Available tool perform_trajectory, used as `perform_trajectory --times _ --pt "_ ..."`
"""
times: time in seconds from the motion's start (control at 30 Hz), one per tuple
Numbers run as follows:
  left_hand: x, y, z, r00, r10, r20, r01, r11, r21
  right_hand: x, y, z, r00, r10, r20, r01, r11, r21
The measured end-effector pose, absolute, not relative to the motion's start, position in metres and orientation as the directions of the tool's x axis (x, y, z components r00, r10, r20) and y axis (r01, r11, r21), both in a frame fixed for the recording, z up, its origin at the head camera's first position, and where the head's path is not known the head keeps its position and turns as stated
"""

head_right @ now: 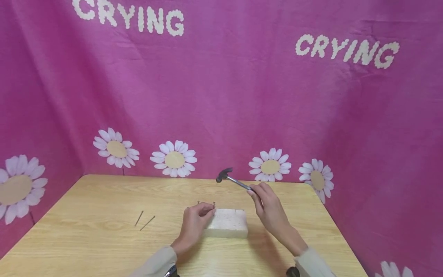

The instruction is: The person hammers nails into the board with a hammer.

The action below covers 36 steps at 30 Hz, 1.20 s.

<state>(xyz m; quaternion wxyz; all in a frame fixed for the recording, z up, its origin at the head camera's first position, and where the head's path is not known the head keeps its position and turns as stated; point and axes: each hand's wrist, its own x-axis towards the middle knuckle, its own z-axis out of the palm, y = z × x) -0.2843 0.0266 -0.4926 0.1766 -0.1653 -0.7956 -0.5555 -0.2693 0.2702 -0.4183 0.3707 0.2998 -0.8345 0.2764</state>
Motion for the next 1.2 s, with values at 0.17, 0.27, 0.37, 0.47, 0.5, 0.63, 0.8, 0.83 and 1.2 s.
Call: perform_trajectory --times 0.17,0.27,0.37,0.47,0.5,0.63,0.8,0.83,1.2 --pt "-0.285 0.029 -0.492 -0.875 0.058 0.481 0.472 0.33 0.818 -0.268 0.273 -0.424 -0.554 -0.404 0.728 -0.695 0.706 -0.137" --pt "-0.286 0.028 -0.492 -0.872 0.051 0.486 0.474 0.334 0.815 -0.267 0.272 -0.427 -0.552 -0.419 0.721 -0.684 0.722 -0.104" --pt "-0.286 0.028 -0.493 -0.872 0.051 0.487 0.475 0.33 0.816 -0.267 0.27 -0.423 -0.537 -0.346 0.769 -0.691 0.703 -0.166" --pt "-0.286 0.028 -0.493 -0.867 0.055 0.496 0.484 0.328 0.811 -0.266 0.268 -0.419 -0.552 -0.322 0.769 -0.691 0.693 -0.205" --pt "-0.286 0.028 -0.493 -0.867 0.054 0.495 0.483 0.33 0.811 -0.266 0.267 -0.418 -0.57 -0.339 0.749 -0.684 0.7 -0.204" --pt "-0.287 0.027 -0.492 -0.872 0.051 0.487 0.473 0.345 0.811 -0.262 0.26 -0.418 -0.633 -0.398 0.664 -0.651 0.738 -0.179" --pt "-0.286 0.025 -0.491 -0.879 0.058 0.473 0.463 0.344 0.817 -0.262 0.256 -0.407 -0.55 -0.307 0.777 -0.658 0.732 -0.177" --pt "-0.285 0.025 -0.49 -0.88 0.06 0.471 0.462 0.339 0.819 -0.262 0.256 -0.406 -0.542 -0.287 0.79 -0.662 0.724 -0.191" --pt "-0.283 0.028 -0.492 -0.892 0.065 0.448 0.443 0.325 0.835 -0.259 0.263 -0.412 -0.543 -0.387 0.745 -0.662 0.743 -0.096"
